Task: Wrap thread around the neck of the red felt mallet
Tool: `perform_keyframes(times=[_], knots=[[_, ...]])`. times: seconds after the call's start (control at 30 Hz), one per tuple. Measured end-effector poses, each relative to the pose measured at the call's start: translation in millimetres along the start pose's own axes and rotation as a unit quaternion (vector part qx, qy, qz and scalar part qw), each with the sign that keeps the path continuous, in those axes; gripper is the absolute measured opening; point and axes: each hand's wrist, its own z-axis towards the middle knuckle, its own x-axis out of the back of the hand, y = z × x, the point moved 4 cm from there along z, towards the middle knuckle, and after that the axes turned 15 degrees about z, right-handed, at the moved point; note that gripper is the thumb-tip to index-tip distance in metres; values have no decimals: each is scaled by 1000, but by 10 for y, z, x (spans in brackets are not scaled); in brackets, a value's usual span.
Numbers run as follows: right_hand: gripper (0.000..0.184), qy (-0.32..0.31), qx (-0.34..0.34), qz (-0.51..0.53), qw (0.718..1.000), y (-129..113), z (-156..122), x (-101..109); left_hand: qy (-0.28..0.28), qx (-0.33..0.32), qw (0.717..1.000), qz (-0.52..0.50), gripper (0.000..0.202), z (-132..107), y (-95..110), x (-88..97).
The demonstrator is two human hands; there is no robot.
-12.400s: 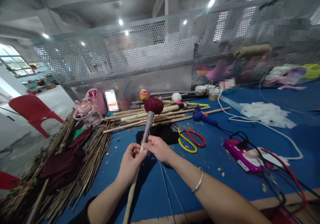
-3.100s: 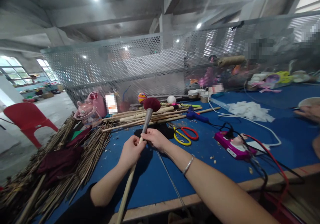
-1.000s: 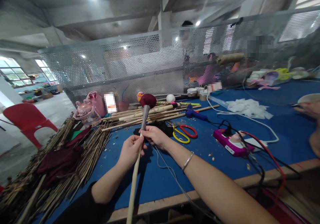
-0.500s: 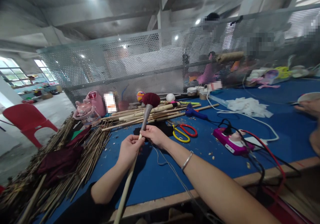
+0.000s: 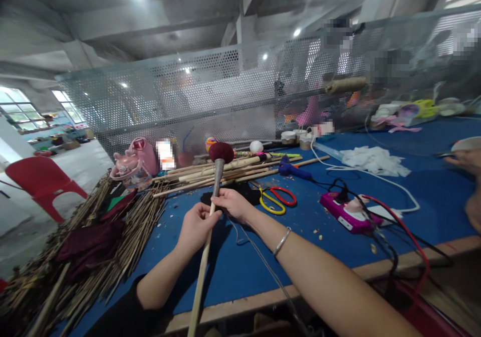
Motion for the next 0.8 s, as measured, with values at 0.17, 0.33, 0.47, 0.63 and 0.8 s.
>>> perform_keyframes(times=[0.17,0.33,0.47,0.63,0.8], knots=[[28,-28,-32,-16,999,11,-14,45,-74,35,996,-42,32,4,-21,-79],[26,-45,-29,-10,999,-6,-29,11,-121,10,991,-49,37,1,-14,-112],[29,-21,-4,-24,999,-31,-28,-43,-39,-25,998,33,30,15,10,4],[30,-14,-7,-12,1000,-36,-28,-37,-23,2,999,40,32,45,22,80],[34,-32,-39,58,997,-51,-47,-3,-146,70,979,-127,35,54,30,-2]])
